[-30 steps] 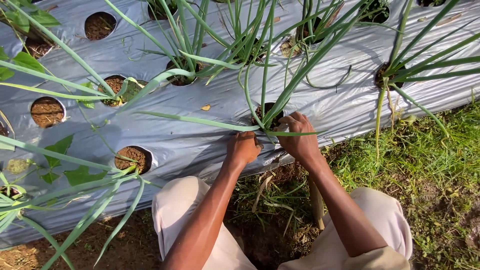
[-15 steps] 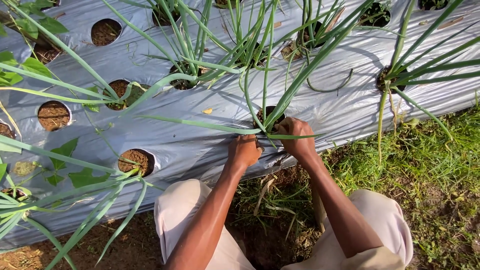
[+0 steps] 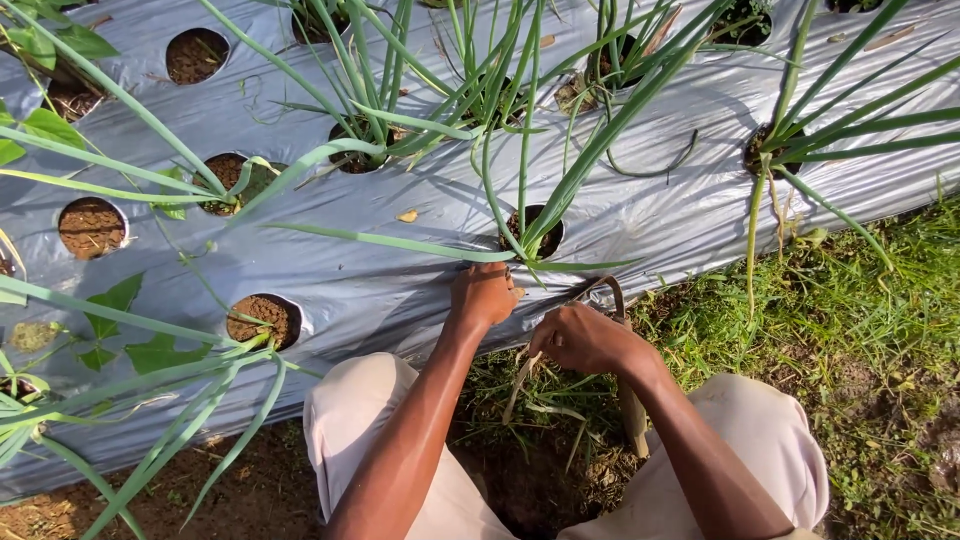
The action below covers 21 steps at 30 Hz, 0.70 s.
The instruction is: The person squats beside a raised bed covered with plastic mulch and uses a hand hoe to remove weeds growing along the edge. After gathering the weeds, the person stands, walks along the row, and drops the weeds onto the soil path between beds.
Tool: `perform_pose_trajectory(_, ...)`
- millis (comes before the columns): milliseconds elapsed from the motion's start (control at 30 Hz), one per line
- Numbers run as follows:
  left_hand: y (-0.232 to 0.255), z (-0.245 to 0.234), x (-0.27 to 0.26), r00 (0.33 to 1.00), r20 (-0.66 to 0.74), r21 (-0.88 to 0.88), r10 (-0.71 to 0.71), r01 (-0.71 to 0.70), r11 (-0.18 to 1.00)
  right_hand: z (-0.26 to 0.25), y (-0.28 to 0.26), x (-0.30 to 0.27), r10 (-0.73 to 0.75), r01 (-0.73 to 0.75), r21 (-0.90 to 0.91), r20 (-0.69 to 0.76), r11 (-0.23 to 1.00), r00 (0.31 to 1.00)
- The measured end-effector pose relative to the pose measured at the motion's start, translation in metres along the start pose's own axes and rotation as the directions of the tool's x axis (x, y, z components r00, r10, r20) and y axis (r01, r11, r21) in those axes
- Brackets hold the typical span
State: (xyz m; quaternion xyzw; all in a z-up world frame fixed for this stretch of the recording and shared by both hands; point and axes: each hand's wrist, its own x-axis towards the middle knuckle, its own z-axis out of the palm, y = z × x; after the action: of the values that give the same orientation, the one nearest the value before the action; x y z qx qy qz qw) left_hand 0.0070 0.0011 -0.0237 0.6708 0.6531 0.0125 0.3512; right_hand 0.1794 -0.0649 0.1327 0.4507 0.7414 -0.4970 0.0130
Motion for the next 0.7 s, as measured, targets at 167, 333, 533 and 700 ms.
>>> perform_pose_trajectory(167,0.038,-0.052,-0.049,0.999,0.025,-0.023,0.034,-0.033,0.999,0.013,0.018,0.010,-0.015,0.014,-0.050,-0.018,0.999,1.000)
perform_pose_trajectory(333,0.028,-0.031,-0.044,0.998,0.038,-0.037,0.052,-0.051,0.998,0.022,0.021,0.010,-0.029,0.028,-0.069,-0.003,0.997,1.000)
perform_pose_trajectory(533,0.018,-0.012,-0.034,0.993,0.083,-0.015,0.079,-0.078,0.997,0.021,0.019,0.009,-0.110,0.109,-0.041,-0.005,0.993,0.994)
perform_pose_trajectory(700,-0.031,0.054,0.020,0.994,0.069,0.098,0.090,-0.097,0.990,0.005,-0.002,-0.001,-0.102,0.106,0.040,-0.098,0.994,0.990)
